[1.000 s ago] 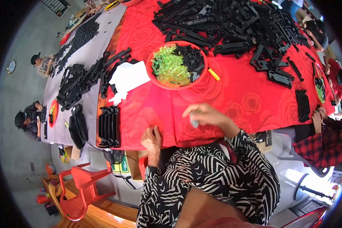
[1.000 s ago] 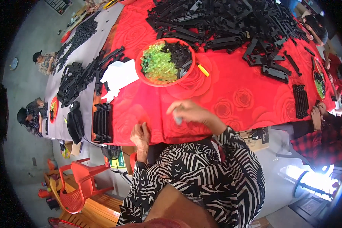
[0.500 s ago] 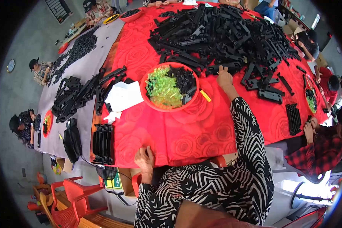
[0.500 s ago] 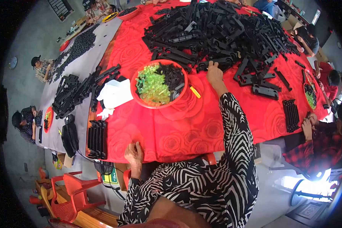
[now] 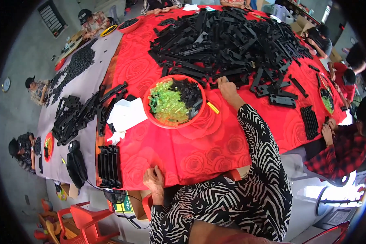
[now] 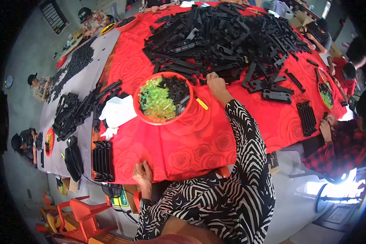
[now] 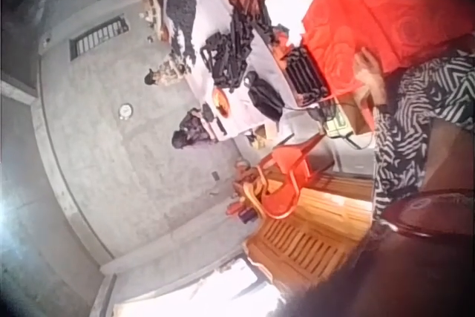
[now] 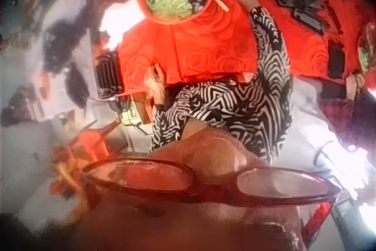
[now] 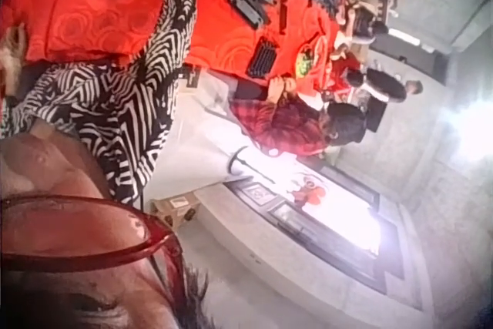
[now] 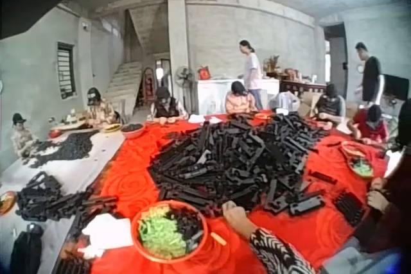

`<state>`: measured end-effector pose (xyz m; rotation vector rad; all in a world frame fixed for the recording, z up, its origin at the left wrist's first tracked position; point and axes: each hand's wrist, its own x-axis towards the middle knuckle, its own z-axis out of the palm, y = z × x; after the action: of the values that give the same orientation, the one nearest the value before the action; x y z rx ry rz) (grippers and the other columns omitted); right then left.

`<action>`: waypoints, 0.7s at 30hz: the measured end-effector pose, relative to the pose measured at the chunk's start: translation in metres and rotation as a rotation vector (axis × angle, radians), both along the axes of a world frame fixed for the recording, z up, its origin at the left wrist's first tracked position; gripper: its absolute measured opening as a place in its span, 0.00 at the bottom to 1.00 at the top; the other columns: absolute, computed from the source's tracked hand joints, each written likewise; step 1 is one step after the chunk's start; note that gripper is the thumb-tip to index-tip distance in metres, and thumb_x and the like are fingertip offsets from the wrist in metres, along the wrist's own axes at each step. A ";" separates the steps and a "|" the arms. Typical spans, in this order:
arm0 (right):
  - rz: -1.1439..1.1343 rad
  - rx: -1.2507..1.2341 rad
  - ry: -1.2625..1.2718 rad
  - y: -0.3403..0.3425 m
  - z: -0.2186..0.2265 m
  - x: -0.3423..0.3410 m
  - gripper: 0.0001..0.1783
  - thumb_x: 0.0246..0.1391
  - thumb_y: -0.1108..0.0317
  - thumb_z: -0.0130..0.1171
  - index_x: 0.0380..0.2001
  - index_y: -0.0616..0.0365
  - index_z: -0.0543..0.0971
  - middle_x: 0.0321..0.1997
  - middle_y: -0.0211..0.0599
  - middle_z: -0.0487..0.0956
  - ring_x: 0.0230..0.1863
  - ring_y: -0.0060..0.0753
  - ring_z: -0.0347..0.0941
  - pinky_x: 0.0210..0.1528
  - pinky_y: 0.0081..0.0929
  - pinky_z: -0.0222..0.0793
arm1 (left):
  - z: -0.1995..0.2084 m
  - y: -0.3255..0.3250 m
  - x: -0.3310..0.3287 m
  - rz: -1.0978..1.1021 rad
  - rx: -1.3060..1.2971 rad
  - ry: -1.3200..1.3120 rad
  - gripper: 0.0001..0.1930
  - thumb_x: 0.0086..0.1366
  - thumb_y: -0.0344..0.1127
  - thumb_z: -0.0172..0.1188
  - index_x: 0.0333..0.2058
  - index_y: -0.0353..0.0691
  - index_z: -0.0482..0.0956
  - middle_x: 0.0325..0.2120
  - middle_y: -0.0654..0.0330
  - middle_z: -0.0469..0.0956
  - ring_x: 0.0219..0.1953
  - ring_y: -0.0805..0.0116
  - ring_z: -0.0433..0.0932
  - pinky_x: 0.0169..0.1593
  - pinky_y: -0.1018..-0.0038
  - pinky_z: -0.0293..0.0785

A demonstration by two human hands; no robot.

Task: The person assembles toy parts by inserting metal rods, small components, and plastic pieces into black plastic casings by hand.

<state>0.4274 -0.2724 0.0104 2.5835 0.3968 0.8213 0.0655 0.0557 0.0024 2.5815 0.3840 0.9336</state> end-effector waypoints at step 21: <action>0.425 1.999 0.811 0.058 0.093 -0.246 0.13 0.43 0.69 0.63 0.33 0.62 0.75 0.27 0.22 0.73 0.29 0.13 0.66 0.31 0.16 0.64 | 0.090 -0.053 -0.010 -0.459 -0.185 0.120 0.16 0.52 0.39 0.61 0.34 0.33 0.72 0.25 0.50 0.73 0.29 0.52 0.72 0.34 0.62 0.68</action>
<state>0.1812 -0.2140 0.1036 4.8359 0.3790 -0.1535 0.0557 0.0031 0.0926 2.4063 -0.0917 0.5546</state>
